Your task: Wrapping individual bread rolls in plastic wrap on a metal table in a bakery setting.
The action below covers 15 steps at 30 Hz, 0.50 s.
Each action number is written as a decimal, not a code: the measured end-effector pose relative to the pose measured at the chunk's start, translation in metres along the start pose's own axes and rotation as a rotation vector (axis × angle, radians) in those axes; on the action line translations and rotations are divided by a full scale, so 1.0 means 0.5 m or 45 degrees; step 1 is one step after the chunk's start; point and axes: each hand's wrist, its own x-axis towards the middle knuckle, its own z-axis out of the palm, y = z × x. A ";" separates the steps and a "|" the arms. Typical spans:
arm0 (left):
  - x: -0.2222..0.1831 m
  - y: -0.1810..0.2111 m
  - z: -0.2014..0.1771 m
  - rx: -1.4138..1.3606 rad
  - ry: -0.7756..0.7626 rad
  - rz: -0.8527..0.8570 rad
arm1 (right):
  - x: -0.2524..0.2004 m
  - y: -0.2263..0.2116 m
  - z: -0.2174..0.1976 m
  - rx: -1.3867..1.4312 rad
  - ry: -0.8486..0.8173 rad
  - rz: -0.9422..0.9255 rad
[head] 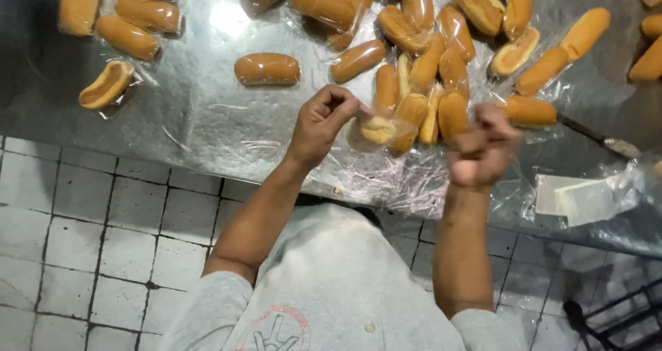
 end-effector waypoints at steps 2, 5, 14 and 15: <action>0.009 -0.001 0.018 -0.008 0.102 -0.028 | 0.008 0.076 0.041 -0.920 -0.065 0.096; 0.024 -0.004 0.016 0.130 0.155 -0.030 | 0.001 0.170 0.030 -1.506 -0.127 -0.152; -0.006 -0.327 -0.157 0.566 0.329 -0.593 | -0.028 0.286 -0.155 -1.383 0.915 0.431; -0.056 -0.362 -0.170 0.564 0.336 -0.605 | -0.059 0.301 -0.198 -1.384 0.920 0.443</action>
